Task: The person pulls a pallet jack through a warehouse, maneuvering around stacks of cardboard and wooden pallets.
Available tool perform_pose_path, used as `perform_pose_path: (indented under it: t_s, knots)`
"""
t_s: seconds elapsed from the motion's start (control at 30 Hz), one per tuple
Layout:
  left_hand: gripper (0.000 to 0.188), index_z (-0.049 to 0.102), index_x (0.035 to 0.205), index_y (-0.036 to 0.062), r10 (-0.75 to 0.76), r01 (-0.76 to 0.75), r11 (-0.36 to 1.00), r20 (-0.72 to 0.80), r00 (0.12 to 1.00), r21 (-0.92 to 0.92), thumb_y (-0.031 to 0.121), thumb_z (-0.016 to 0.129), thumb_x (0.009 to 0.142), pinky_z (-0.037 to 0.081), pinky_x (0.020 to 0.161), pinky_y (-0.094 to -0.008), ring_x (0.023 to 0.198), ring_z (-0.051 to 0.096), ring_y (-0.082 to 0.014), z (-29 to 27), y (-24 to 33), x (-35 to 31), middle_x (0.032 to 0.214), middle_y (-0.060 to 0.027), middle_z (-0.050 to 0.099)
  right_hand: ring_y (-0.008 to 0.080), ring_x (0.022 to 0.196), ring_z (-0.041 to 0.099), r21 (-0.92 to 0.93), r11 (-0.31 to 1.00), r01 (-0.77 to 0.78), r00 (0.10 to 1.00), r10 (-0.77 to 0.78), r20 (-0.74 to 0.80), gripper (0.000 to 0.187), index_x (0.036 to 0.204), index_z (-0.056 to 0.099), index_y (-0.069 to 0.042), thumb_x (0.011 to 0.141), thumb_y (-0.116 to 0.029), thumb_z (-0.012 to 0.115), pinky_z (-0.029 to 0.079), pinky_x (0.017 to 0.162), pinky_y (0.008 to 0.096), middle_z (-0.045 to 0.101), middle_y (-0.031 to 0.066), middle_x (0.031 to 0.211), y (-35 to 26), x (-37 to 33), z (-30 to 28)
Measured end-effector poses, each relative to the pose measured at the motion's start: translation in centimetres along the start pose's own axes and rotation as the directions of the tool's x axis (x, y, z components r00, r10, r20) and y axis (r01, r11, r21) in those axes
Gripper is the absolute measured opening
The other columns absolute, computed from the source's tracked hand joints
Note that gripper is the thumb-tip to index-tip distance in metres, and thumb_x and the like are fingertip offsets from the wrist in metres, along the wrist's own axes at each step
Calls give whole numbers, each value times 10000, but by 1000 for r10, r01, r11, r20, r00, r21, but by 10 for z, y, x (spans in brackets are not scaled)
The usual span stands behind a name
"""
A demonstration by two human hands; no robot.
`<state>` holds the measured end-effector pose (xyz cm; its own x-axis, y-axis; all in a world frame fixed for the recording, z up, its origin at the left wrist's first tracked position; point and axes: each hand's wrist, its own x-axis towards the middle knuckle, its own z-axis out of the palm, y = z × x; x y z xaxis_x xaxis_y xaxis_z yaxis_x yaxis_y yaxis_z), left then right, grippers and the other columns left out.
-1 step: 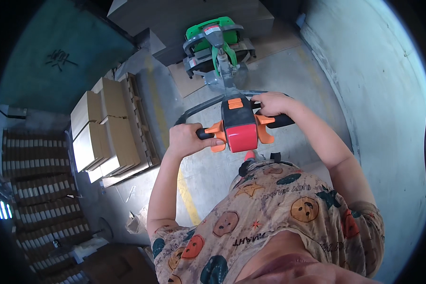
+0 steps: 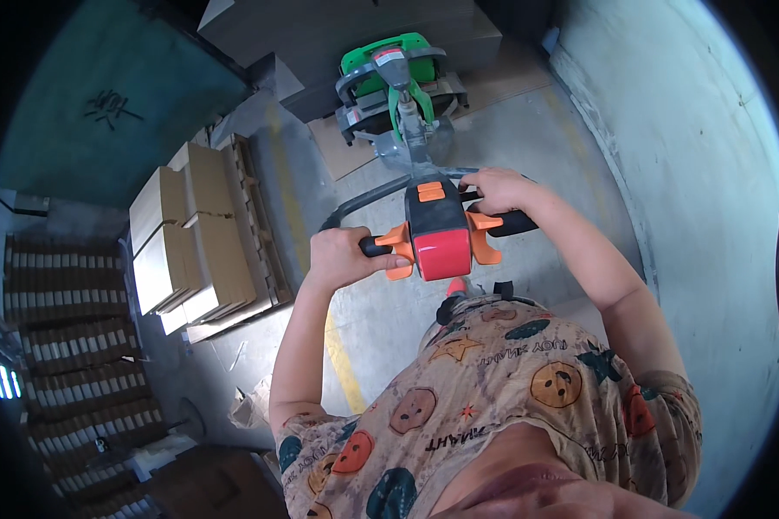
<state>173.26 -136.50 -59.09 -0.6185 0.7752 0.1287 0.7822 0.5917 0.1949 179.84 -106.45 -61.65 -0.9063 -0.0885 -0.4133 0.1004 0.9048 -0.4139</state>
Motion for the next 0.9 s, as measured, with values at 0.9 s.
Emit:
perform_pose_path:
  t_s: [0.9]
  knots:
    - [669,592,517,92,-3,2,1000,30,1000,15,746,730,514,441,447,-321,414,541,-224,-5,14,-10,415,-22,469,345,1065,585,225,911,344,900,-389,199,937,1288,467,13,533,-404,834,461,907,365,601,235,1148,-1,-55,-25]
